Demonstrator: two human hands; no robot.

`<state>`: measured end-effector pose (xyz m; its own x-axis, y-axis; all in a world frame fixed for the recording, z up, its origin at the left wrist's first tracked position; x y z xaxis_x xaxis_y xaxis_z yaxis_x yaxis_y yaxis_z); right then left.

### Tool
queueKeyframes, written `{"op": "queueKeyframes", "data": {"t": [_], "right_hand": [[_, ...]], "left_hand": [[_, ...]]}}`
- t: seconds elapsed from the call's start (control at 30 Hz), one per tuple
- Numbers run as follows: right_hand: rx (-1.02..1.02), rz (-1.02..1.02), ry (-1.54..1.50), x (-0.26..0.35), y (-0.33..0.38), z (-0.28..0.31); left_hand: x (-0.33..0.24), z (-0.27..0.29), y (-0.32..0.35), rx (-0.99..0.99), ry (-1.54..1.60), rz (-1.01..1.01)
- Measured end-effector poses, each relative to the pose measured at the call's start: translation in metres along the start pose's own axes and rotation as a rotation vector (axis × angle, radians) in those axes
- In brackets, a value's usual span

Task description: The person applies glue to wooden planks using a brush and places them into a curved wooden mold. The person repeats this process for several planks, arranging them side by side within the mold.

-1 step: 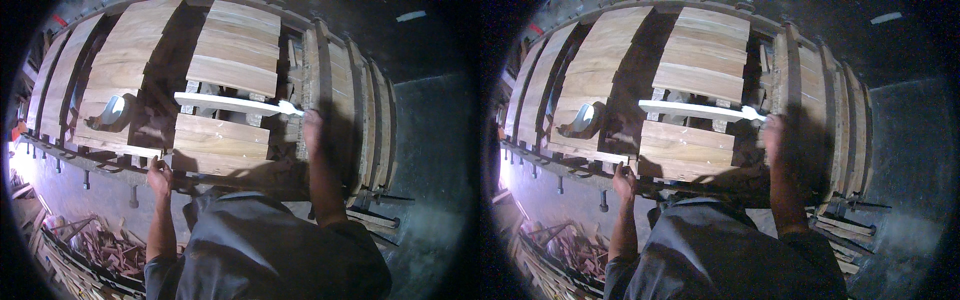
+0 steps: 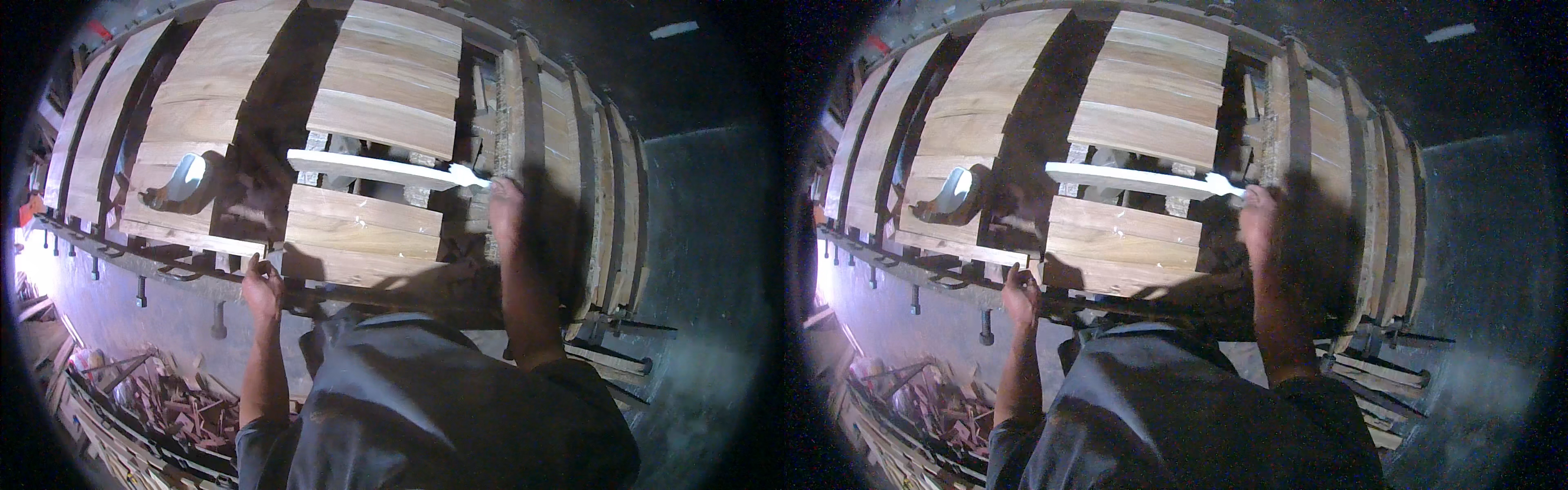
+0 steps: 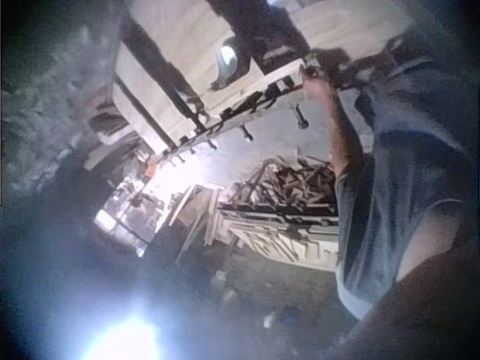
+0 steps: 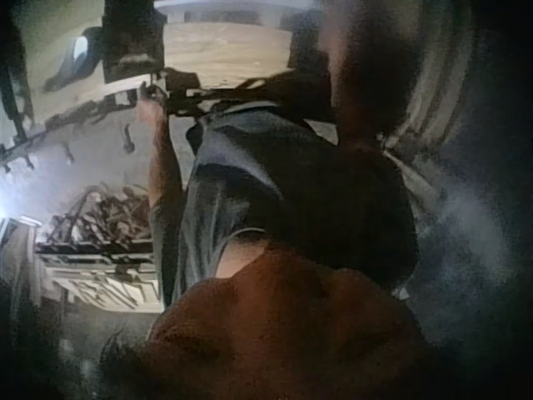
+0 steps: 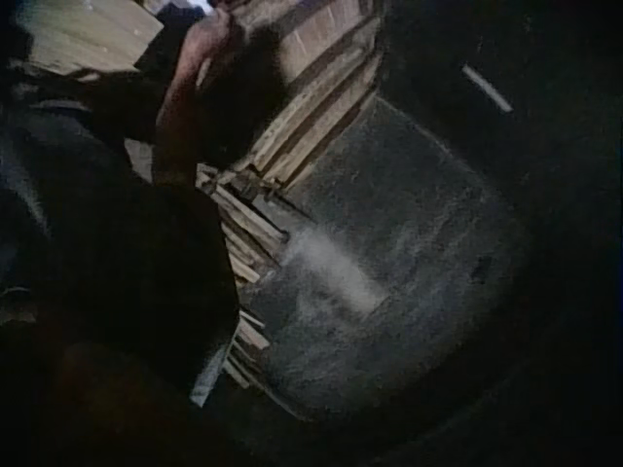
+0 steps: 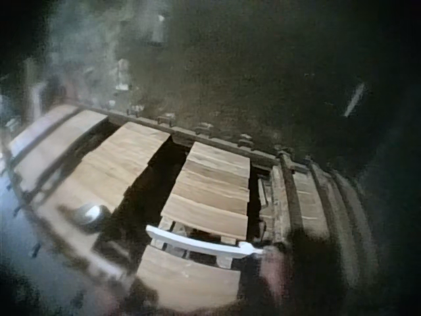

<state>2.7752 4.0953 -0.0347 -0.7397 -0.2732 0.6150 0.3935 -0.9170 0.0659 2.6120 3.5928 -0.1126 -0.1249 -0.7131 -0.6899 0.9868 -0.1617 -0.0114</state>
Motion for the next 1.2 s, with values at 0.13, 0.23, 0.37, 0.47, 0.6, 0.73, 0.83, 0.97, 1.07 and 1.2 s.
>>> {"op": "queueKeyframes", "data": {"t": [0.13,0.23,0.37,0.47,0.6,0.73,0.83,0.97,1.07,1.2], "right_hand": [[-0.021,0.141,-0.004,0.086,0.026,-0.062],[0.077,0.153,-0.148,0.135,0.047,-0.118],[0.226,0.219,-0.210,0.198,0.075,-0.191],[0.237,0.266,-0.229,0.246,0.094,-0.243],[0.505,0.191,-0.494,0.298,0.122,-0.287],[0.568,0.158,-0.539,0.343,0.156,-0.321],[0.571,0.319,-0.486,0.374,0.183,-0.352],[0.930,0.165,-0.187,0.411,0.219,-0.390],[0.740,0.278,-0.092,0.417,0.239,-0.389],[0.896,0.396,-0.324,0.330,0.210,-0.333]], "left_hand": [[0.002,0.001,0.002,0.035,0.174,0.066],[0.004,0.000,0.002,-0.014,0.074,0.037],[0.002,0.000,0.001,-0.040,0.101,0.078],[-0.003,0.003,0.000,-0.053,0.051,0.087],[-0.011,0.009,-0.003,-0.010,0.044,0.085],[-0.016,0.014,-0.003,0.005,0.108,0.178],[-0.016,0.016,-0.005,-0.027,0.131,0.133],[-0.014,0.015,-0.006,-0.017,0.093,0.122],[-0.011,0.015,-0.004,0.011,0.100,0.163],[-0.005,0.009,0.000,0.046,0.114,0.158]]}}
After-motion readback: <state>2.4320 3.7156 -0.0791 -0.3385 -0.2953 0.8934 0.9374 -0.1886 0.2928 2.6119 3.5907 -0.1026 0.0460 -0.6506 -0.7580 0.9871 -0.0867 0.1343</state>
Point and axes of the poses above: each hand's wrist, its own y-axis away from the middle knuckle, its own z-axis out of the back of the hand, x = y × z, the point moved 1 cm from there along -y, towards the middle knuckle, and after that the axes turned 11 degrees about -z, right-handed, at the moved point
